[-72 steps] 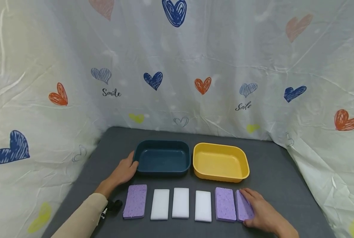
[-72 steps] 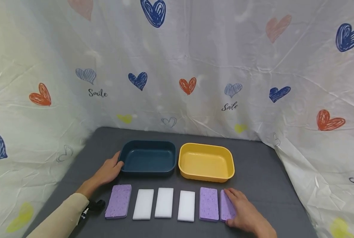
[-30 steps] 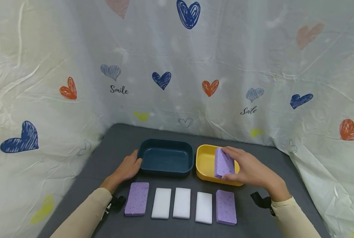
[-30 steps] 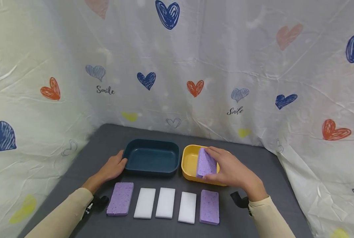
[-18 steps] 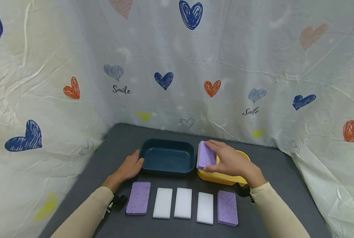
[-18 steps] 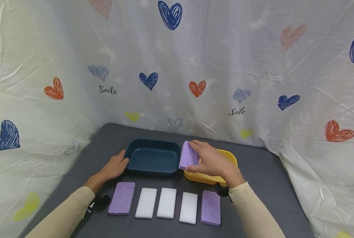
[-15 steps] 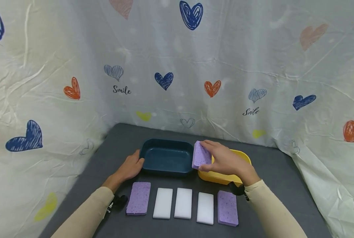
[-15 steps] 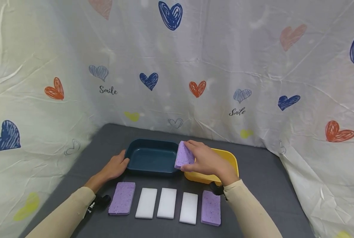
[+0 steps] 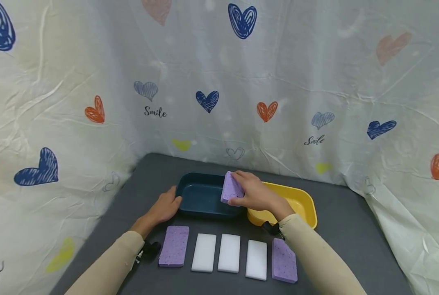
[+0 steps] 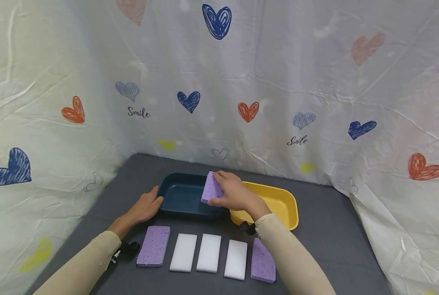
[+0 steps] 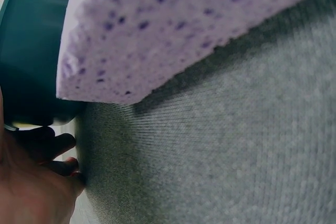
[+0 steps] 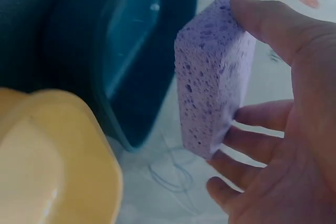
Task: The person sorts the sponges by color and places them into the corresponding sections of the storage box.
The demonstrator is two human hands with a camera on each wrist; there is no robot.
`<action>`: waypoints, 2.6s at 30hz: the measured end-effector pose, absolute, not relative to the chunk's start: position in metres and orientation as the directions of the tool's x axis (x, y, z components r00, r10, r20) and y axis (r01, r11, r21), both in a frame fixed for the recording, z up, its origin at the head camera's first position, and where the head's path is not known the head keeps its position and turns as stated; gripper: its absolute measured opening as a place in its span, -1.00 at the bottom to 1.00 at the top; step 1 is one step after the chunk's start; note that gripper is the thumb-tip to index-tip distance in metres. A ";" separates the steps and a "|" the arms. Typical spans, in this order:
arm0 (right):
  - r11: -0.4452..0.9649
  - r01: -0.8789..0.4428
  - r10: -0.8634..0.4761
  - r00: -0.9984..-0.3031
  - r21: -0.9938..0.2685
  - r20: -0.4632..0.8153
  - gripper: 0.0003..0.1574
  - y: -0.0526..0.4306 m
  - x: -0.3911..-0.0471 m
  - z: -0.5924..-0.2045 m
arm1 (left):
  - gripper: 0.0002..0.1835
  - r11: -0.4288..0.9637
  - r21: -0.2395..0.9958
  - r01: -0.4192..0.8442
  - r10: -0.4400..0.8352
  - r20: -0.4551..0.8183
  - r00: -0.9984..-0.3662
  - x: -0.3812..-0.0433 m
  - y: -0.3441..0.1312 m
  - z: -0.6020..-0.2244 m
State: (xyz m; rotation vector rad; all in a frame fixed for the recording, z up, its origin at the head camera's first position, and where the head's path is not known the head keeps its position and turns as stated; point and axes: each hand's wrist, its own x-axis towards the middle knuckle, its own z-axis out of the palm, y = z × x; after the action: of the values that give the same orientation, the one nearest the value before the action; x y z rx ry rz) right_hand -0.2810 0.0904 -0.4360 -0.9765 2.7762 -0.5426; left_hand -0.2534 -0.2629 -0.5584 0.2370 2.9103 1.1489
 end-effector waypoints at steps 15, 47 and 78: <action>0.730 -0.627 -0.668 -0.739 -0.271 -0.089 0.18 0.057 -0.303 -0.478 | -0.35 0.702 0.685 0.194 0.144 0.130 -0.981 -0.256 -0.266 -0.568; 0.739 -0.653 -0.673 -0.731 -0.167 -0.118 0.10 0.054 -0.303 -0.491 | -0.36 0.710 0.680 0.183 0.132 0.126 -0.983 -0.260 -0.268 -0.579; 0.786 -0.578 -0.612 -0.778 -0.220 -0.143 0.19 0.101 -0.267 -0.448 | -0.35 0.703 0.694 0.156 0.116 0.104 -0.988 -0.259 -0.265 -0.575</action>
State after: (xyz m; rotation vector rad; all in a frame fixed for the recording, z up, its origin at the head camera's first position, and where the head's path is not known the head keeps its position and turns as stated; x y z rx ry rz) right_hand -0.2672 0.1012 -0.4483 -0.9350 2.7704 -0.2417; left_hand -0.2590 -0.2646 -0.5746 0.2353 2.9472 1.2096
